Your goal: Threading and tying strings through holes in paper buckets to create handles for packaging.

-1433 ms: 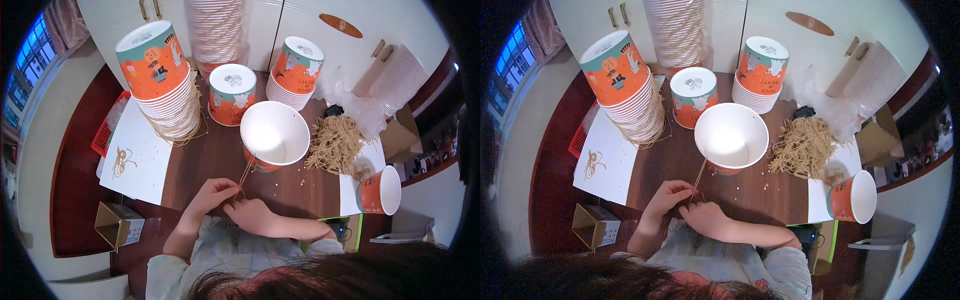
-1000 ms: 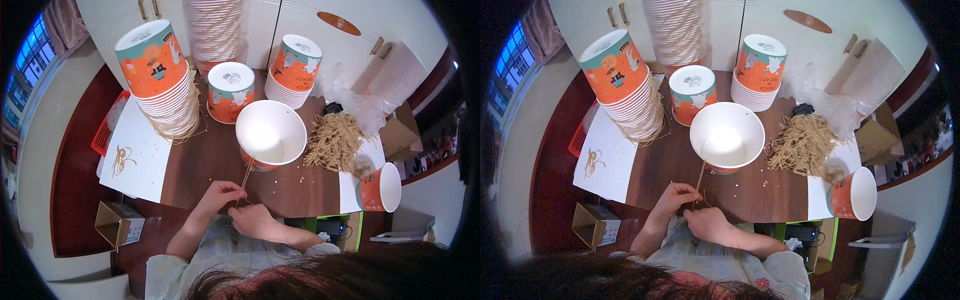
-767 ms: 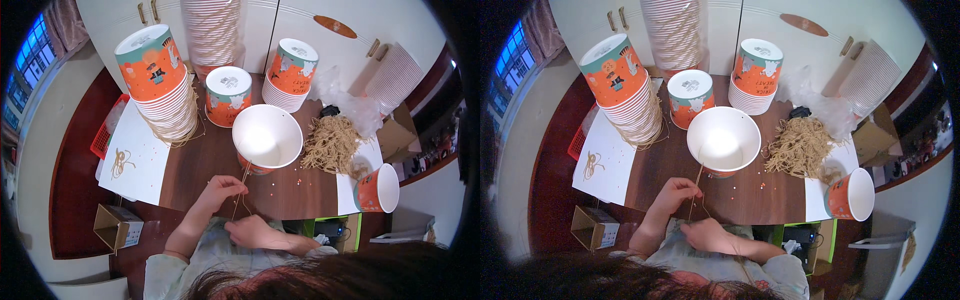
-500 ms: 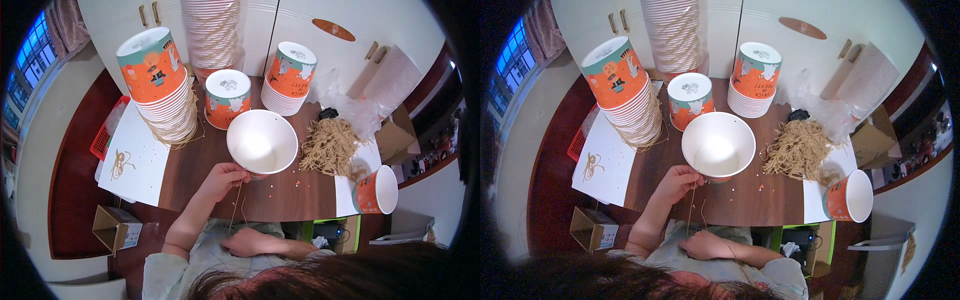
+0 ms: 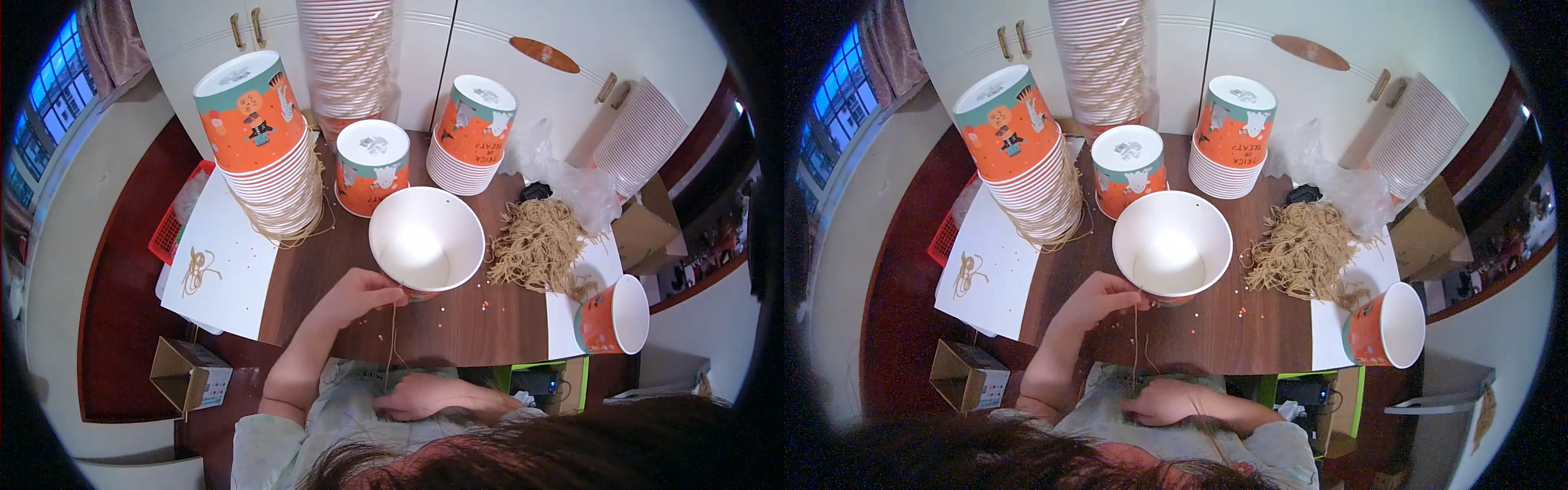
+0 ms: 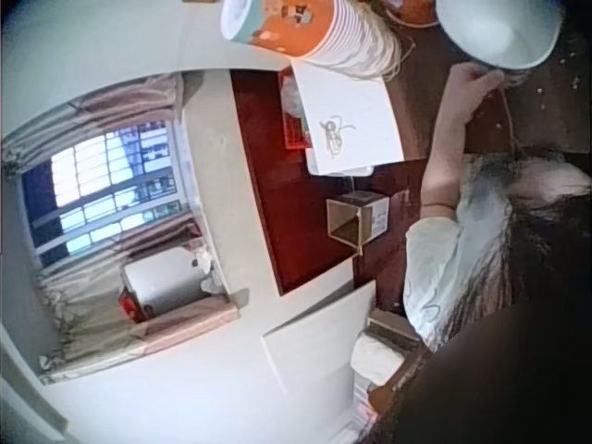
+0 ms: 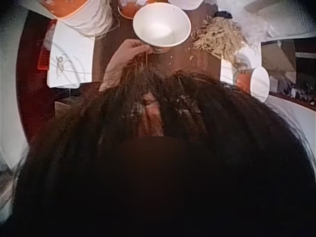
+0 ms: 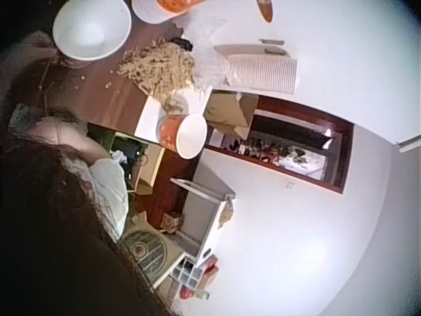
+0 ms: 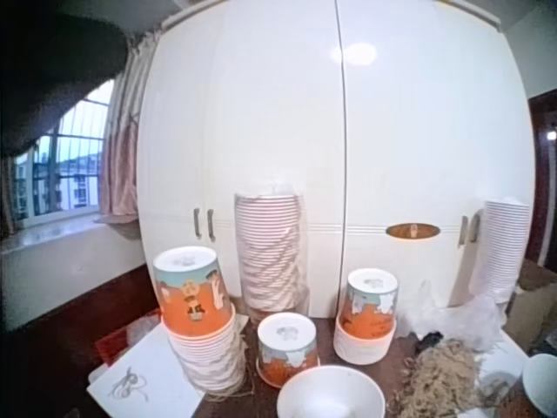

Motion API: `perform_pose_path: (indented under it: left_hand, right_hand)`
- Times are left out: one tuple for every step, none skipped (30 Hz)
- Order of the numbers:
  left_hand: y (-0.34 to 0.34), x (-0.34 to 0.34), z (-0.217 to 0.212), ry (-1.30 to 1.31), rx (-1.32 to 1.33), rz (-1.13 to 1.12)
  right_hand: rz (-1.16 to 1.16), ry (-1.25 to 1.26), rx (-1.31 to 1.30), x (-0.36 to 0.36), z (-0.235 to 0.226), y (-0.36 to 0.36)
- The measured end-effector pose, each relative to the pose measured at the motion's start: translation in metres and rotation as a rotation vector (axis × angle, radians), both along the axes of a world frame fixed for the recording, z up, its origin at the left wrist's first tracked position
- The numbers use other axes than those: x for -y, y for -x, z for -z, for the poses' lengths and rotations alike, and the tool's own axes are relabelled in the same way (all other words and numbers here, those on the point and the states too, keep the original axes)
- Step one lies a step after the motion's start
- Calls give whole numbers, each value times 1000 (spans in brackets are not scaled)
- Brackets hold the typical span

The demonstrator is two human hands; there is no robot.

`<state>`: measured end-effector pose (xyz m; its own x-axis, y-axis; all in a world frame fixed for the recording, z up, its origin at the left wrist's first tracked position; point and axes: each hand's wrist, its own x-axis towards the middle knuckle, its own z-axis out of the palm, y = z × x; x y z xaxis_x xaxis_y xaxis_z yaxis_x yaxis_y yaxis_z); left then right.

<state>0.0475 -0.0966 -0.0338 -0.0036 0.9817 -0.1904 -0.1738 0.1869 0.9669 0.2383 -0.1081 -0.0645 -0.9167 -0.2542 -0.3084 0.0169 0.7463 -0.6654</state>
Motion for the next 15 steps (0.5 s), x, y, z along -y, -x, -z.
perform_pose_path:
  left_hand:
    - [6,1,-4,0,-155,39]
    - [15,3,-3,-40,-246,-54]
    - [22,-1,-5,-95,-325,-115]
    - [30,-10,3,-180,-359,-197]
    - [32,-18,-3,-241,-456,-255]
    - [36,-24,-9,-299,-553,-323]
    - [44,-35,-5,-342,-504,-312]
    - [49,-48,-7,-365,-631,-319]
    - [55,-60,-10,-391,-754,-325]
    - [57,-71,-12,-409,-742,-355]
    - [60,-83,-11,-415,-743,-355]
    - [64,-93,-11,-430,-807,-312]
    - [68,-101,-13,-444,-870,-269]
    - [65,-112,-19,-454,-869,-261]
    - [62,-120,-26,-397,-938,-163]
  right_hand:
    - [-5,51,5,-6,-3,-5]
    - [-23,55,1,-14,-11,-10]
    - [-13,80,5,-22,-28,-17]
    - [-4,105,9,-27,-40,-28]
    - [2,217,-102,-33,-43,-43]
    - [-4,330,-210,-40,-48,-55]
    - [-51,369,-215,-45,-57,-68]
    - [-97,408,-220,-51,-71,-78]
    - [-244,415,-322,-59,-77,-88]
    - [-391,419,-423,-65,-83,-98]
    - [-418,457,-541,-65,-92,-111]
    - [-446,495,-657,-63,-98,-120]
    - [-450,488,-658,-62,-98,-124]
    - [-420,580,-750,-60,-97,-129]
    - [-395,673,-840,-57,-95,-133]
